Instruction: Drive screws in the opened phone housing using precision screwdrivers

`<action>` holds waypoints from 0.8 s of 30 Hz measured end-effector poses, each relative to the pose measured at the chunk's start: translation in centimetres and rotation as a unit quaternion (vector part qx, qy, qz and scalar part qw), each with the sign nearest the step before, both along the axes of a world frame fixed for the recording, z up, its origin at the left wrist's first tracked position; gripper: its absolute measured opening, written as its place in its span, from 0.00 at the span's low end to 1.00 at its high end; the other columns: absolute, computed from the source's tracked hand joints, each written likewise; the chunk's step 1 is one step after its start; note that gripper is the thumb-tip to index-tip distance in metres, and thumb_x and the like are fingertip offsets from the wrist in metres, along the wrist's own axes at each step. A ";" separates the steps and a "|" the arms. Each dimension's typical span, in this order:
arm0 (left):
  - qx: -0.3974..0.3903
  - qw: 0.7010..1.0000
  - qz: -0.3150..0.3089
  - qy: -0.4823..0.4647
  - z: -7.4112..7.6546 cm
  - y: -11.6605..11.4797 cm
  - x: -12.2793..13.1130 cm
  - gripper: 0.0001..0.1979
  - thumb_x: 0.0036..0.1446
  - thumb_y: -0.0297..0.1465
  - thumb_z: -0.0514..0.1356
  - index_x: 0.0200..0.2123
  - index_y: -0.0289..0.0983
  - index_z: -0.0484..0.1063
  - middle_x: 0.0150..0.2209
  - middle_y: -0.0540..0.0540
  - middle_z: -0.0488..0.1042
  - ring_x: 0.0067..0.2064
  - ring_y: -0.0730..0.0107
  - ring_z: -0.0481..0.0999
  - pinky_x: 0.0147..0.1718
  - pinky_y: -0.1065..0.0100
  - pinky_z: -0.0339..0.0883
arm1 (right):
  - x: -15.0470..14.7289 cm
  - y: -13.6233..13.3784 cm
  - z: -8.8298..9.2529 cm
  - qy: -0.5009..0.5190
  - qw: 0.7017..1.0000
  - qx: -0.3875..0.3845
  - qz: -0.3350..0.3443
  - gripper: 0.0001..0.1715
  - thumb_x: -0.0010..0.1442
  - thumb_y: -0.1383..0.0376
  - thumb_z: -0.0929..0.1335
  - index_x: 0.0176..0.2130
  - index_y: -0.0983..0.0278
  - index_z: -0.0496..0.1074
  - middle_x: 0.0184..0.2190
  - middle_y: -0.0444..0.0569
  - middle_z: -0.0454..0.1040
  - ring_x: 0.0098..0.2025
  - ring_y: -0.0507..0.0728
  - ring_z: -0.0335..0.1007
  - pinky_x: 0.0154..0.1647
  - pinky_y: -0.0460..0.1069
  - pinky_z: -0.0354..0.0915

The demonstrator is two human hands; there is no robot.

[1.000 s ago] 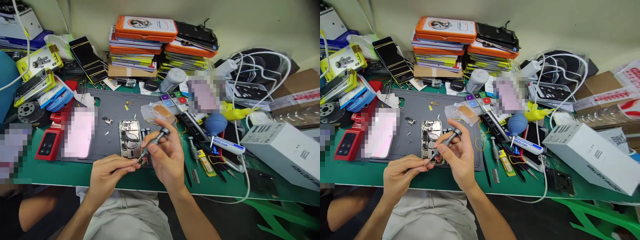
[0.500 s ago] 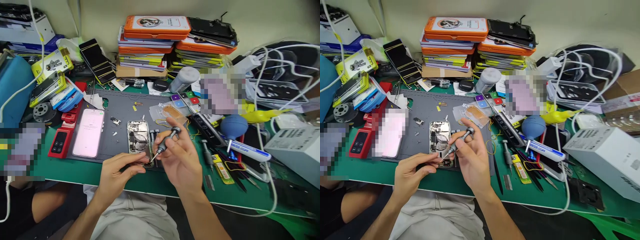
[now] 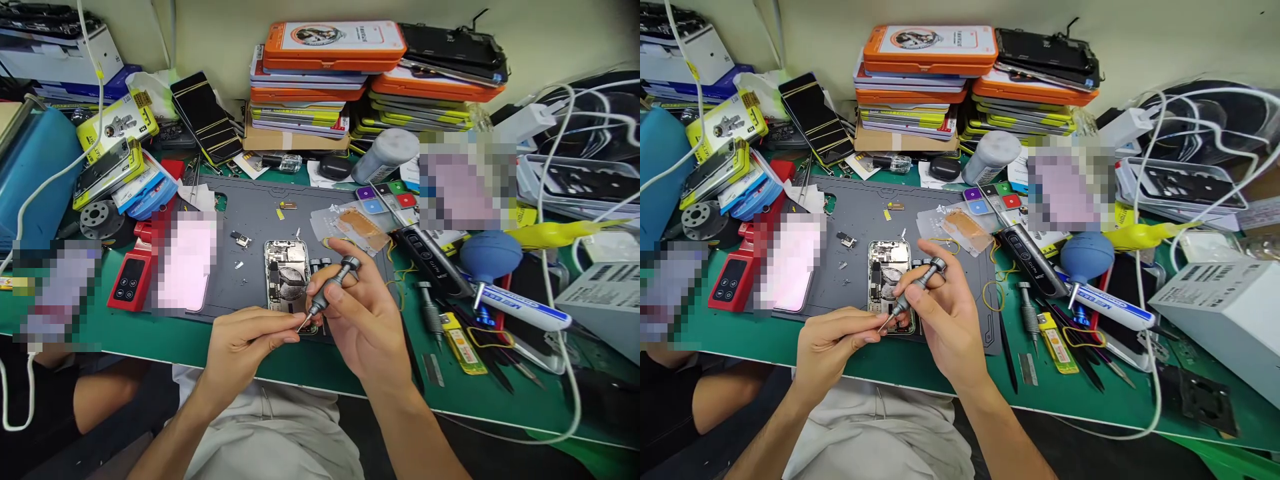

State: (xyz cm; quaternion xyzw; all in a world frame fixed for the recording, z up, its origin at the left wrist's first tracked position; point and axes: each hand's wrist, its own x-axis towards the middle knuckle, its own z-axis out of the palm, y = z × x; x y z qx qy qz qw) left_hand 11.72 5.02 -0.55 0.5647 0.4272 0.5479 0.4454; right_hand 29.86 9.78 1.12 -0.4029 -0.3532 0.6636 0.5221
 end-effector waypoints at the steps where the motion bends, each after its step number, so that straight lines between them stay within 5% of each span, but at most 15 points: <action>1: -0.002 1.000 0.002 0.003 0.0 0.0 0.0 0.11 0.70 0.33 0.72 0.53 0.52 0.88 0.44 0.51 0.91 0.42 0.70 0.91 0.44 0.74 0.84 | 0.0 0.0 0.0 -0.004 1.000 0.002 -0.001 0.32 0.65 0.58 0.80 0.64 0.51 0.71 0.35 0.42 0.80 0.31 0.52 0.74 0.27 0.45 0.77; 24: -0.013 0.999 0.015 0.025 0.3 0.1 0.0 0.09 0.71 0.37 0.71 0.51 0.49 0.89 0.40 0.48 0.91 0.38 0.65 0.91 0.41 0.68 0.87 | 0.1 -0.2 0.0 -0.045 0.999 0.024 -0.003 0.33 0.68 0.55 0.78 0.66 0.51 0.68 0.36 0.43 0.78 0.32 0.55 0.75 0.30 0.50 0.78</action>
